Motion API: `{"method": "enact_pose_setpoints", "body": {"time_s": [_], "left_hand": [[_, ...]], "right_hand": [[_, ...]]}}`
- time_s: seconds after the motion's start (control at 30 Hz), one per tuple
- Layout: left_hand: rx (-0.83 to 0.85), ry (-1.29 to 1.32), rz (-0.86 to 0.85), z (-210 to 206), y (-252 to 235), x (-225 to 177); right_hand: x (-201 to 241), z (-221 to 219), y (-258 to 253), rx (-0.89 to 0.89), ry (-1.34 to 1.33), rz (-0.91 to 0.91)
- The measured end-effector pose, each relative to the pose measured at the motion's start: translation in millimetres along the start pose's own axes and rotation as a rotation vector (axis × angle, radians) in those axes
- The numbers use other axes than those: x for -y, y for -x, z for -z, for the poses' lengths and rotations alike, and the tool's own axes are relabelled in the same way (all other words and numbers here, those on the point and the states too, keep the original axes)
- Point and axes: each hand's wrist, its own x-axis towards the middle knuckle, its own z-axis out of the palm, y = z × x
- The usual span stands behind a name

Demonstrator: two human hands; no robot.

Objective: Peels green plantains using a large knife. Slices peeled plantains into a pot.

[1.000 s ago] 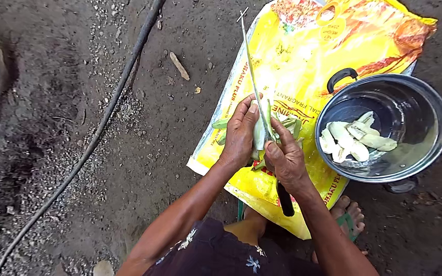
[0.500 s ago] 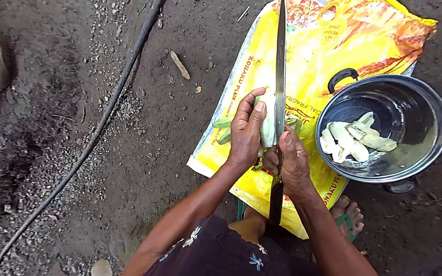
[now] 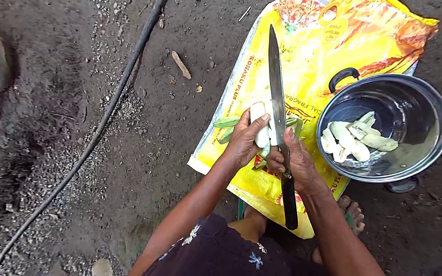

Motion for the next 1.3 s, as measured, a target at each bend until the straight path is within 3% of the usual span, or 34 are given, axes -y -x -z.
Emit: {"method": "enact_pose_setpoints", "body": {"time_s": [0.17, 0.27, 0.47, 0.67, 0.9, 1.07, 1.3], "left_hand": [[-0.024, 0.125, -0.001, 6, -3, 5], [-0.046, 0.193, 0.021, 7, -7, 6], [-0.156, 0.281, 0.016, 2, -9, -8], [-0.162, 0.299, -0.057, 3, -8, -10], [-0.212, 0.489, -0.043, -6, -7, -17], [-0.165, 0.464, -0.068, -2, -3, -19], [-0.163, 0.408, -0.061, -4, 1, -25]], "right_hand": [[-5, 9, -5, 0.114, -0.292, -0.155], [-7, 9, -4, 0.047, -0.225, -0.124], [-1, -4, 2, -0.108, 0.454, 0.152], [-12, -4, 7, -0.133, 0.975, 0.177], [-13, -9, 6, -0.145, 0.916, 0.233], [-15, -5, 4, -0.061, 0.762, 0.237], [-17, -4, 3, -0.082, 0.798, 0.331]]}}
